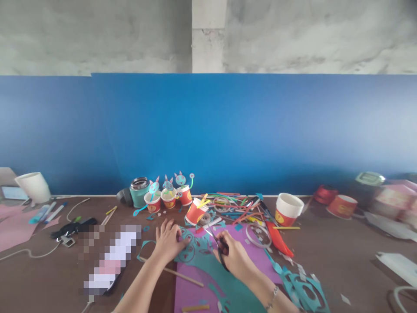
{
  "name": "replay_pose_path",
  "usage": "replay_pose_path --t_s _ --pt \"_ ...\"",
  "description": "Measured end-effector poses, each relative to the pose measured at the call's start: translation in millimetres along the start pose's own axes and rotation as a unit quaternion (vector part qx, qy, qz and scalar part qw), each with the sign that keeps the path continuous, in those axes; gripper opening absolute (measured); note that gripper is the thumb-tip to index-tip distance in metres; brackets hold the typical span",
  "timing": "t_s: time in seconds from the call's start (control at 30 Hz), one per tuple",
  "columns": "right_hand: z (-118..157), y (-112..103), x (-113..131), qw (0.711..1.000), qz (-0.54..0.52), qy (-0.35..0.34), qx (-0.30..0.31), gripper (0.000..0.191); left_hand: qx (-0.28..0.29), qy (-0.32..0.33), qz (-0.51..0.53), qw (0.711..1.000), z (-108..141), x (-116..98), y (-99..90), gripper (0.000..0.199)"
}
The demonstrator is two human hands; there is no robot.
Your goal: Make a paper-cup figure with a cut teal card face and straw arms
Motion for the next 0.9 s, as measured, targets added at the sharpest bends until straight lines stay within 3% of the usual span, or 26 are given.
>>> replay_pose_path --t_s 0.13,0.3,0.47,0.73,0.9 --pt "-1 1 -1 1.000 -0.005 0.002 0.002 0.022 -0.006 0.008 0.006 1.000 -1 1 1.5 0.043" --pt "-2 1 -5 1.000 -0.006 -0.007 0.000 0.021 -0.004 0.003 -0.006 1.000 -1 1 1.4 0.034" --pt "-4 3 -11 1.000 -0.020 -0.003 -0.001 0.022 0.013 0.013 0.014 1.000 -1 1 1.2 0.056" --pt "-5 4 -13 1.000 -0.027 0.000 0.000 0.024 -0.050 0.044 0.026 0.997 -2 -4 -6.3 0.036" --pt "-5 3 -11 1.000 -0.006 0.003 -0.009 0.020 -0.113 0.100 0.093 0.984 -2 -14 -25.2 0.005"
Point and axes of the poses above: each hand's wrist, its own z-axis away from the middle knuckle, its own y-axis out of the palm, x = y × z, the point moved 4 cm from there along -z, towards the middle knuckle, and after that the axes turned 14 degrees about y, right-handed, at the moved point
